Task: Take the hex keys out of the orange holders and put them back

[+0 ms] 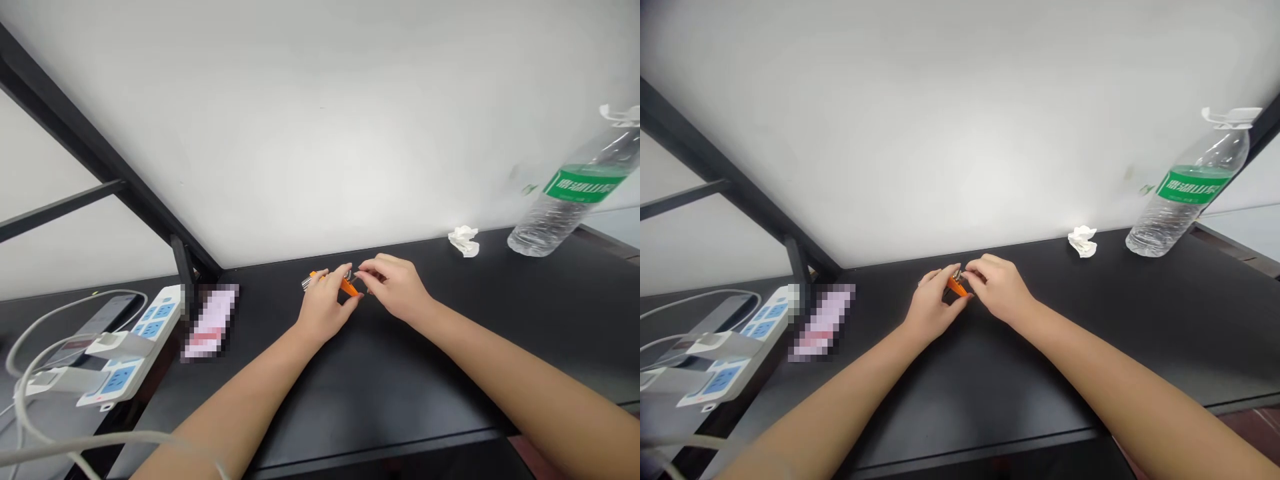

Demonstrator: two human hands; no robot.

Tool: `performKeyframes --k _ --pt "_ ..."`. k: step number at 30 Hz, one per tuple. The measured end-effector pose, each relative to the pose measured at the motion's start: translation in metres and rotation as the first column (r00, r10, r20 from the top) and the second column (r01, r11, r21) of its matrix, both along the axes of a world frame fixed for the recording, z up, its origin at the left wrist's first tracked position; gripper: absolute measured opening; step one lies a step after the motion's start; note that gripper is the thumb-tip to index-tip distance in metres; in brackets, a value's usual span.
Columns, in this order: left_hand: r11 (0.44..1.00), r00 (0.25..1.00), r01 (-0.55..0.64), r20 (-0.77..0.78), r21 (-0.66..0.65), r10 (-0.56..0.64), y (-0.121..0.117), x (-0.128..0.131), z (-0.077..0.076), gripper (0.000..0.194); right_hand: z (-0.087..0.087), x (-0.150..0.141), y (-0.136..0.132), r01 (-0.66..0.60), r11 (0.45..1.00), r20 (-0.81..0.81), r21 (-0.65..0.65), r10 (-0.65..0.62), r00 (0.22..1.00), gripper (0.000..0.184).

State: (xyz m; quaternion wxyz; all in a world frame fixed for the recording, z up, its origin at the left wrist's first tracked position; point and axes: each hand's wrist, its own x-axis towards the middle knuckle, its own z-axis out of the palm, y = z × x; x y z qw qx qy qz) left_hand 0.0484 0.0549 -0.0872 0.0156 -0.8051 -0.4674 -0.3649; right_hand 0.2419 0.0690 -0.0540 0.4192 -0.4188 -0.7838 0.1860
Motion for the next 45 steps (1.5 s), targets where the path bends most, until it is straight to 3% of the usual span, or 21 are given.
performKeyframes --k 5,8,11,15,18,20,22,24,27,31,35,38,40,41,43,45 --pt "0.999 0.999 -0.001 0.049 -0.042 0.003 -0.003 0.003 0.001 0.069 -0.005 -0.008 -0.003 -0.124 0.991 0.07 0.056 0.12 0.99 0.028" --pt "0.997 0.995 -0.008 0.094 -0.079 0.016 -0.004 0.001 0.0 0.068 -0.011 -0.01 0.0 -0.149 0.983 -0.112 -0.11 0.137 0.984 0.023" --pt "0.998 0.995 0.015 0.102 -0.064 -0.008 -0.003 -0.001 -0.001 0.065 -0.017 -0.011 0.005 -0.209 0.925 -0.299 -0.317 0.112 0.948 0.018" --pt "0.997 0.994 0.045 0.101 -0.063 -0.039 -0.002 -0.001 -0.002 0.059 -0.015 -0.008 0.01 -0.259 0.876 -0.323 -0.406 0.128 0.938 0.025" --pt "0.996 0.993 0.064 0.102 -0.062 -0.057 0.001 -0.004 -0.003 0.053 -0.005 0.006 0.018 -0.16 0.906 -0.149 -0.392 0.109 0.983 0.024" --pt "0.996 0.992 0.086 0.092 -0.025 -0.084 0.003 -0.006 -0.004 0.046 0.003 0.024 0.026 -0.08 0.935 0.096 -0.345 0.12 0.988 0.017" --pt "0.995 0.991 0.097 0.087 0.01 -0.098 0.005 -0.008 -0.005 0.036 0.009 0.044 0.034 -0.096 0.933 0.346 -0.348 0.223 0.911 0.008" --pt "0.996 0.992 0.09 0.09 0.023 -0.092 0.006 -0.008 -0.005 0.031 0.011 0.061 0.041 -0.054 0.887 0.484 -0.459 0.3 0.822 0.003" --pt "0.996 0.992 0.085 0.094 0.023 -0.087 0.006 -0.008 -0.005 0.03 0.009 0.072 0.046 0.033 0.832 0.548 -0.555 0.335 0.766 0.003" --pt "0.996 0.992 0.09 0.091 0.022 -0.092 0.006 -0.008 -0.006 0.029 0.006 0.067 0.045 0.083 0.833 0.6 -0.548 0.322 0.733 0.005" --pt "0.997 0.992 0.03 0.126 -0.076 -0.021 0.006 -0.008 -0.007 0.053 0.004 0.058 0.042 0.15 0.854 0.663 -0.499 0.265 0.7 0.008" --pt "0.989 0.984 -0.02 0.169 -0.148 0.046 0.005 -0.008 -0.006 0.069 0.0 0.05 0.039 0.071 0.885 0.515 -0.459 0.2 0.834 0.007" --pt "0.988 0.981 -0.024 0.187 -0.152 0.053 0.005 -0.007 -0.005 0.069 -0.004 0.042 0.035 -0.079 0.87 0.199 -0.487 0.198 0.96 0.013" --pt "0.989 0.981 -0.021 0.189 -0.145 0.048 0.005 -0.007 -0.005 0.068 -0.006 0.037 0.033 -0.172 0.851 0.0 -0.497 0.198 0.98 0.024" --pt "0.993 0.984 -0.014 0.177 -0.121 0.035 0.005 -0.007 -0.005 0.066 -0.01 0.025 0.028 -0.336 0.814 -0.353 -0.474 0.174 0.919 0.045" --pt "0.996 0.988 -0.013 0.152 -0.093 0.027 0.004 -0.007 -0.005 0.062 -0.013 0.013 0.023 -0.406 0.821 -0.537 -0.402 0.148 0.831 0.045"
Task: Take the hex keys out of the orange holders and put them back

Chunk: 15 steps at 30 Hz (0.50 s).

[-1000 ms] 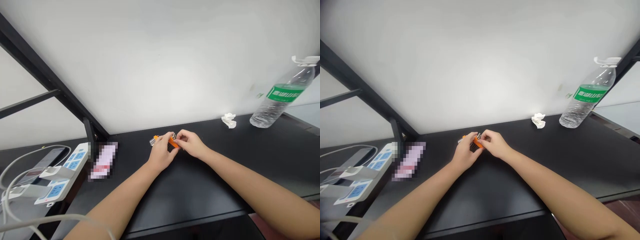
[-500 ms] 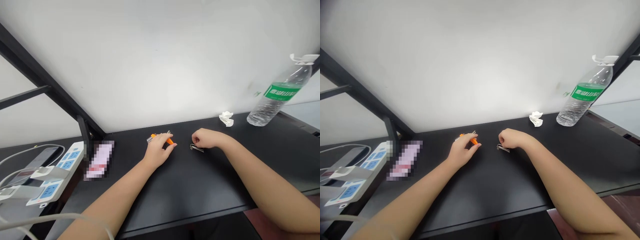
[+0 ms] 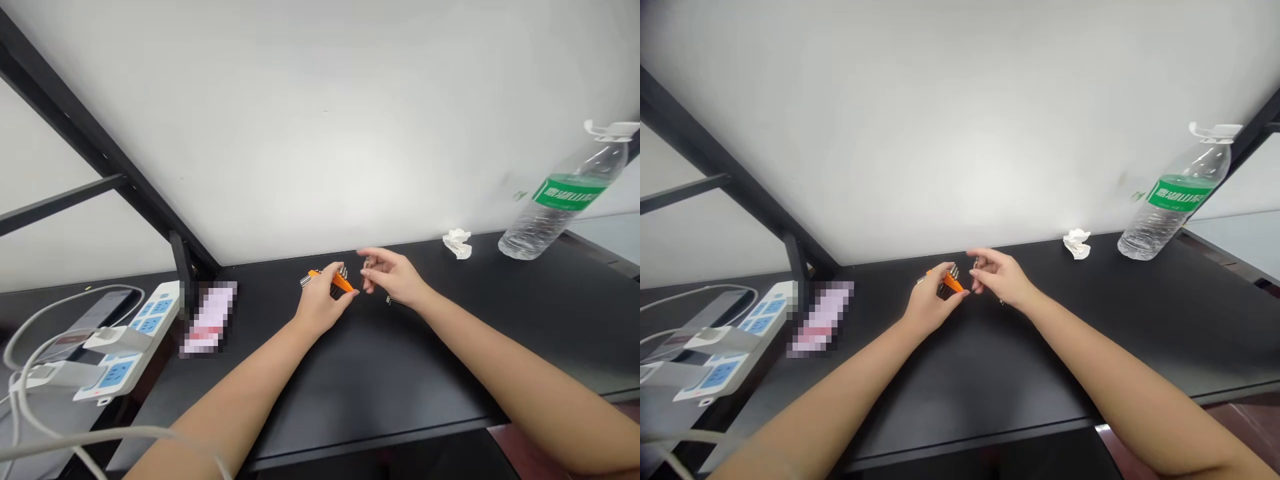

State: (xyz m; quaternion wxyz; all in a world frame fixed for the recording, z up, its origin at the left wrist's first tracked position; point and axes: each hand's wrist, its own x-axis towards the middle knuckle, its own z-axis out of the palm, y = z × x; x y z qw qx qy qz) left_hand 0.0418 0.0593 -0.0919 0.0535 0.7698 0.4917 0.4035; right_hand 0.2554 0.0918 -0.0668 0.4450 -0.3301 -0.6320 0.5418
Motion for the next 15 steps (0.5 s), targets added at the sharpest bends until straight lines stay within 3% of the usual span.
performKeyframes --k 3,10,15 --pt "1.0 1.0 0.002 -0.03 0.027 -0.001 -0.001 0.001 0.0 0.056 -0.004 -0.012 -0.006 0.064 0.998 -0.114 0.004 -0.063 0.992 0.036" --pt "1.0 0.999 -0.023 -0.032 -0.006 0.022 -0.004 0.004 0.001 0.055 -0.01 -0.022 -0.011 0.172 0.985 -0.107 -0.008 -0.172 0.979 0.035" --pt "1.0 1.0 0.008 0.008 0.0 -0.008 -0.004 0.004 0.001 0.055 -0.012 -0.026 -0.016 0.217 0.963 0.038 0.162 -0.226 0.973 0.025"
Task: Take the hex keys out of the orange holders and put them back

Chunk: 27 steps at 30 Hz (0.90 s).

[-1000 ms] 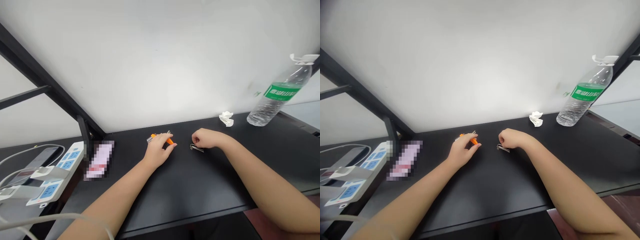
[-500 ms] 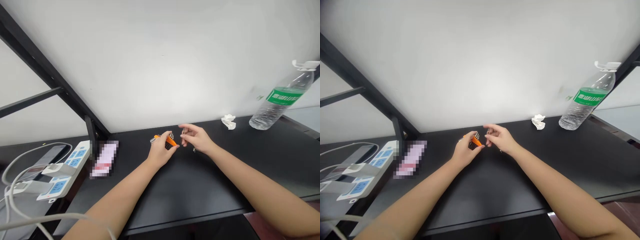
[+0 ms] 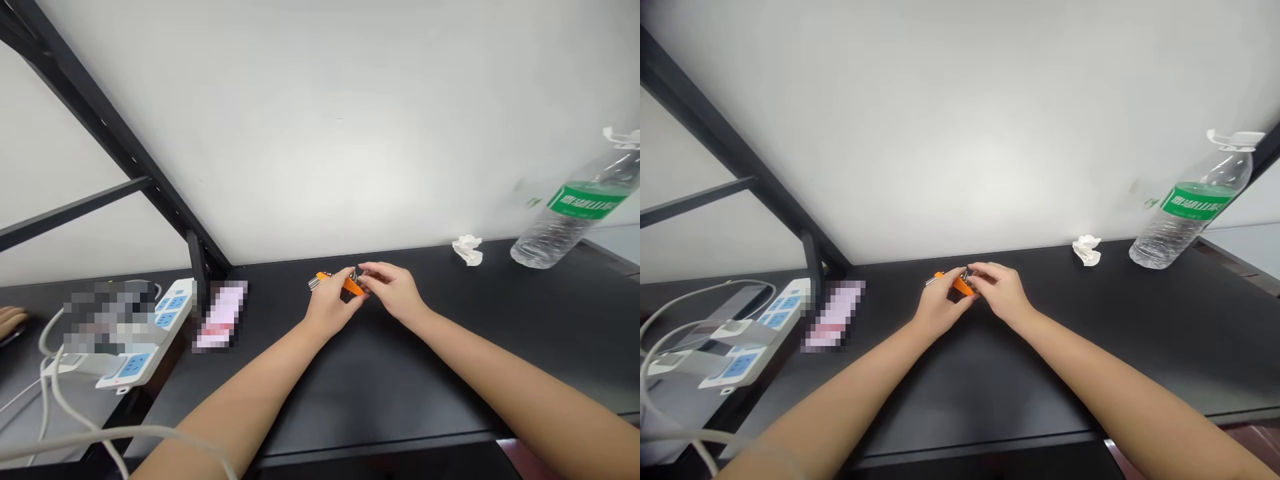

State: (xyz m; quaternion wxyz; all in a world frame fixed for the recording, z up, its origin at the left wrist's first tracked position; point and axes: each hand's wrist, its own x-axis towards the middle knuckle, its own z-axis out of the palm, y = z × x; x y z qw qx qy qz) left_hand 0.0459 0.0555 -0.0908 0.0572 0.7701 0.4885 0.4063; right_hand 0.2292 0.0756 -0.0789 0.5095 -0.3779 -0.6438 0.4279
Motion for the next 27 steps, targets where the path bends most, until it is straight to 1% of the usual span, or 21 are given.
performKeyframes --k 2,4,6,8,9,10,11,13,14,16,18,19,21,24,27 --pt "1.0 1.0 0.008 0.026 0.015 -0.008 0.001 -0.001 -0.001 0.055 -0.002 -0.002 -0.002 -0.005 0.994 0.122 0.108 -0.009 0.992 0.026" --pt "0.999 1.0 0.002 0.027 0.039 -0.003 0.002 -0.004 -0.002 0.056 -0.004 -0.002 -0.004 -0.07 0.979 0.245 0.193 0.021 0.969 0.033" --pt "0.999 1.0 0.002 0.014 0.054 -0.003 0.004 -0.006 -0.003 0.056 -0.004 0.0 -0.002 -0.128 0.967 0.324 0.222 0.051 0.945 0.041" --pt "0.998 0.999 0.027 0.016 0.064 -0.028 0.005 -0.009 -0.002 0.054 0.0 0.009 0.004 -0.114 0.969 0.347 0.218 0.032 0.937 0.045" --pt "0.997 0.999 0.042 0.02 0.072 -0.043 0.006 -0.01 -0.002 0.052 0.004 0.016 0.009 -0.091 0.973 0.363 0.211 0.009 0.932 0.044" --pt "0.995 0.998 0.051 0.023 0.081 -0.053 0.006 -0.01 -0.002 0.049 0.008 0.024 0.014 -0.062 0.974 0.402 0.216 -0.031 0.915 0.038" --pt "0.995 0.998 0.054 0.022 0.088 -0.056 0.007 -0.011 -0.002 0.045 0.013 0.035 0.02 -0.079 0.974 0.505 0.213 -0.04 0.862 0.03" --pt "0.995 0.999 0.045 0.014 0.094 -0.047 0.007 -0.011 -0.003 0.037 0.023 0.057 0.03 -0.189 0.972 0.741 0.137 0.027 0.671 0.02" --pt "0.995 0.999 0.042 0.008 0.091 -0.043 0.008 -0.011 -0.004 0.034 0.027 0.067 0.035 -0.204 0.976 0.807 0.077 0.059 0.588 0.016" --pt "0.995 0.999 0.051 -0.003 0.08 -0.051 0.008 -0.011 -0.005 0.03 0.033 0.084 0.04 -0.207 0.971 0.858 -0.118 0.205 0.471 0.013" --pt "0.995 0.998 0.065 -0.008 0.073 -0.064 0.009 -0.011 -0.007 0.029 0.036 0.092 0.041 -0.196 0.935 0.856 -0.294 0.349 0.381 0.012" --pt "0.995 0.997 0.071 -0.01 0.069 -0.071 0.009 -0.011 -0.007 0.029 0.037 0.093 0.04 -0.188 0.919 0.852 -0.348 0.393 0.345 0.012" --pt "0.995 0.997 0.073 -0.005 0.065 -0.072 0.009 -0.011 -0.007 0.028 0.038 0.091 0.038 -0.166 0.907 0.856 -0.388 0.421 0.301 0.009" --pt "0.998 0.998 0.055 0.019 0.042 -0.056 0.008 -0.009 -0.006 0.024 0.039 0.084 0.035 -0.134 0.913 0.869 -0.386 0.408 0.28 0.005" --pt "1.0 0.999 0.027 0.032 0.001 -0.027 0.007 -0.008 -0.004 0.024 0.039 0.081 0.034 -0.143 0.908 0.863 -0.394 0.419 0.283 0.006"
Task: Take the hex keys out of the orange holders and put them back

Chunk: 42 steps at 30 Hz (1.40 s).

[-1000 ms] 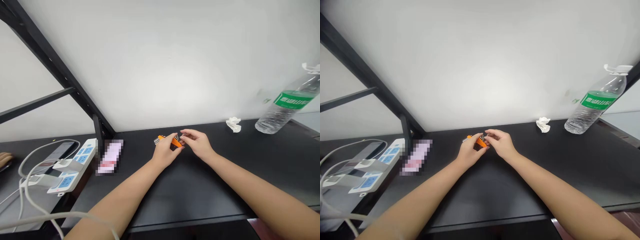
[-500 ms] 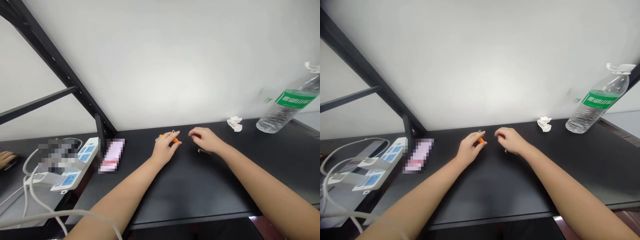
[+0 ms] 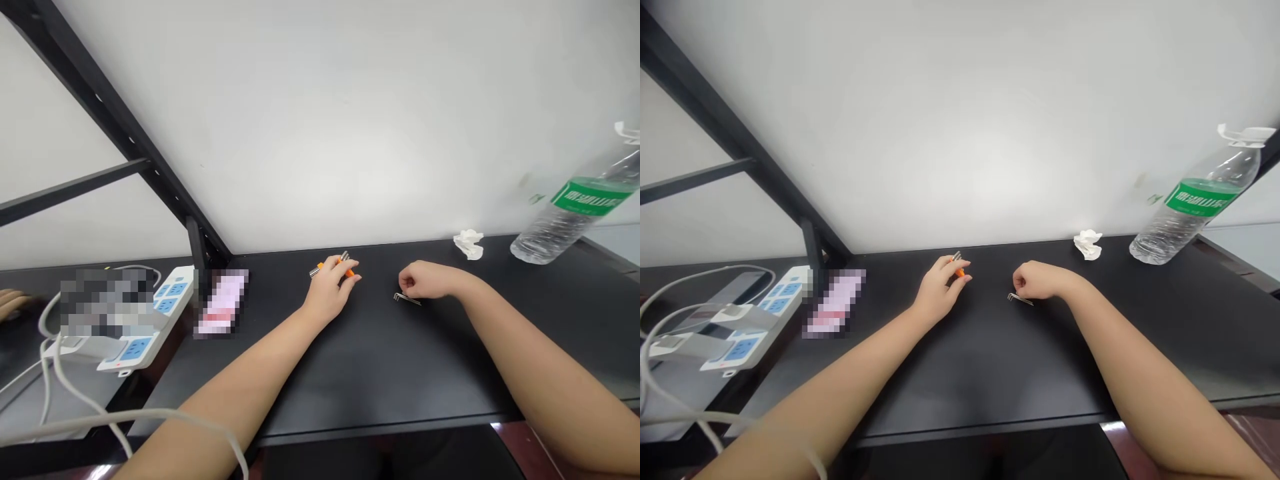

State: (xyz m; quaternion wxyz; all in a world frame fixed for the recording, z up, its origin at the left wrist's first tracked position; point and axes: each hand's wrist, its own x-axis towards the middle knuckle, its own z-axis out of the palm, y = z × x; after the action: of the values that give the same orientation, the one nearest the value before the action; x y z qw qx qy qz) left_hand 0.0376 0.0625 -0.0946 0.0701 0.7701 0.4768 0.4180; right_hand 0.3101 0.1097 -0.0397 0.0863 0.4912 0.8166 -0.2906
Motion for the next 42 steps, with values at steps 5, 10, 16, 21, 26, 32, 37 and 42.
performKeyframes --k 5,10,16,21,26,32,37,42 --pt "1.0 1.0 0.004 -0.002 -0.019 -0.004 -0.002 0.0 0.003 0.029 0.0 -0.001 0.001 0.003 1.0 -0.012 -0.009 -0.003 1.0 0.007" --pt "0.999 1.0 0.021 -0.013 -0.033 -0.021 -0.002 -0.001 0.002 0.055 -0.004 -0.006 -0.001 0.017 1.0 0.016 0.008 -0.017 1.0 0.003" --pt "0.997 1.0 -0.014 -0.004 -0.08 0.013 -0.003 0.0 0.003 0.068 -0.016 -0.017 -0.005 0.027 0.992 -0.013 0.12 -0.026 1.0 0.003" --pt "0.997 1.0 -0.012 0.009 -0.071 0.012 -0.006 0.001 0.003 0.072 -0.024 -0.035 -0.012 0.184 0.983 -0.61 0.025 -0.131 0.782 0.01" --pt "0.998 1.0 0.021 -0.007 -0.057 -0.021 -0.006 0.003 0.002 0.069 -0.027 -0.061 -0.025 0.25 0.953 -0.949 -0.17 -0.227 0.219 0.042" --pt "0.999 0.999 0.036 -0.007 -0.027 -0.036 -0.007 0.004 0.001 0.066 -0.031 -0.08 -0.034 0.37 0.921 -0.971 -0.122 -0.188 0.146 0.033" --pt "0.999 0.999 0.034 -0.006 -0.032 -0.035 -0.009 0.006 0.003 0.066 -0.039 -0.085 -0.035 0.409 0.905 -0.975 -0.114 -0.182 0.131 0.03" --pt "0.999 1.0 0.015 -0.008 -0.042 -0.016 -0.01 0.007 0.004 0.066 -0.039 -0.085 -0.037 0.446 0.89 -0.978 -0.093 -0.166 0.125 0.027"
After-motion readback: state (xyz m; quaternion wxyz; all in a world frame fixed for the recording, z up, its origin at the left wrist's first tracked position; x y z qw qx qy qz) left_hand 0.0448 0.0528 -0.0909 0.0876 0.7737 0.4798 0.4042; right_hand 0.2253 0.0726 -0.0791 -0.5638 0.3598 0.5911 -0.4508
